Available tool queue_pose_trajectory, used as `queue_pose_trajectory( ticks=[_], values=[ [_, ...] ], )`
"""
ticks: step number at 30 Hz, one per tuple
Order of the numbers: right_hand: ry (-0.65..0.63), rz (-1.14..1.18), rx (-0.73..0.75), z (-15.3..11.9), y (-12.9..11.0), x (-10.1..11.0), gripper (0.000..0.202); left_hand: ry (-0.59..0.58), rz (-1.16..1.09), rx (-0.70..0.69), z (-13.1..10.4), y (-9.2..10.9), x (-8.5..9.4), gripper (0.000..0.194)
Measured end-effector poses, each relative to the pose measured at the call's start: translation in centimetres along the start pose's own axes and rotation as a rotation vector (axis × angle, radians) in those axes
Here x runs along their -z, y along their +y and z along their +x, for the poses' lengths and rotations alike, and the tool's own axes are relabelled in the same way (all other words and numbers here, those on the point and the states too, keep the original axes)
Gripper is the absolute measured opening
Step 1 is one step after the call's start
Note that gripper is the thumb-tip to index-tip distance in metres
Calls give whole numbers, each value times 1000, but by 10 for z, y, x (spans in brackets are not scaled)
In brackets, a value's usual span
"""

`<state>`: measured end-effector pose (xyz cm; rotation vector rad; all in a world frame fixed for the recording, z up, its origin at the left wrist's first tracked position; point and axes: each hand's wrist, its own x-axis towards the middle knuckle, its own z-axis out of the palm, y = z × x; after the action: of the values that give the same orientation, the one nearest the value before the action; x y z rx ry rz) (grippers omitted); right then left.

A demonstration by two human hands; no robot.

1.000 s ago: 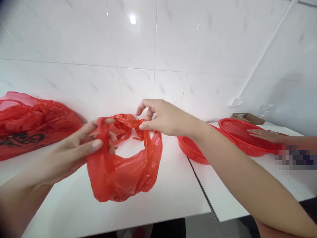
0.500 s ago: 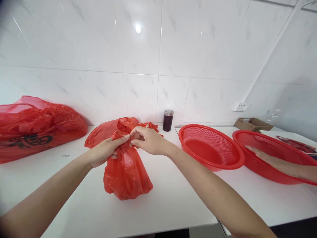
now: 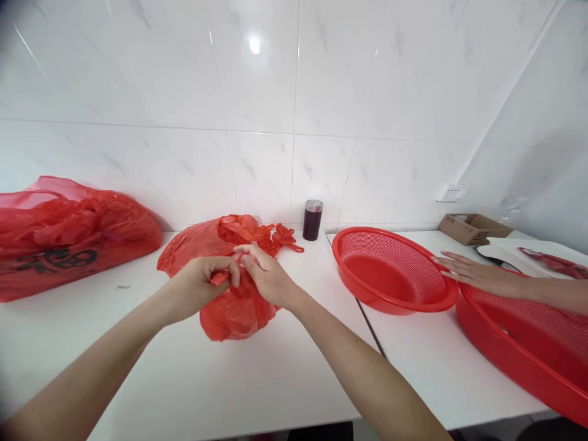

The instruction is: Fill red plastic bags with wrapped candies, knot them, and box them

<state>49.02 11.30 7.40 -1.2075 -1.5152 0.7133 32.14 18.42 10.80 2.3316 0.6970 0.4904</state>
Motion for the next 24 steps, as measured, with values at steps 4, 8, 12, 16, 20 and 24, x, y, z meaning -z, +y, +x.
queue_pose_trajectory(
  ticks=[4,8,12,16,20,24],
  values=[
    [-120,206,-83,2,20,-2,36,421,239,-166,2,-10,-22,35],
    [-127,255,-109,-3,22,-2,32,338,107,-214,-1,-21,-29,24],
    [41,195,-171,-18,42,10,39,149,4,61,-24,-57,-29,42],
    [207,58,-398,-43,87,30,36,214,-249,272,-64,-111,-45,50],
    [336,-244,-400,-52,117,19,35,345,-366,387,-75,-128,-76,51],
    [393,-441,-393,-44,118,-29,33,476,-168,332,-45,-118,-101,49]
  ],
)
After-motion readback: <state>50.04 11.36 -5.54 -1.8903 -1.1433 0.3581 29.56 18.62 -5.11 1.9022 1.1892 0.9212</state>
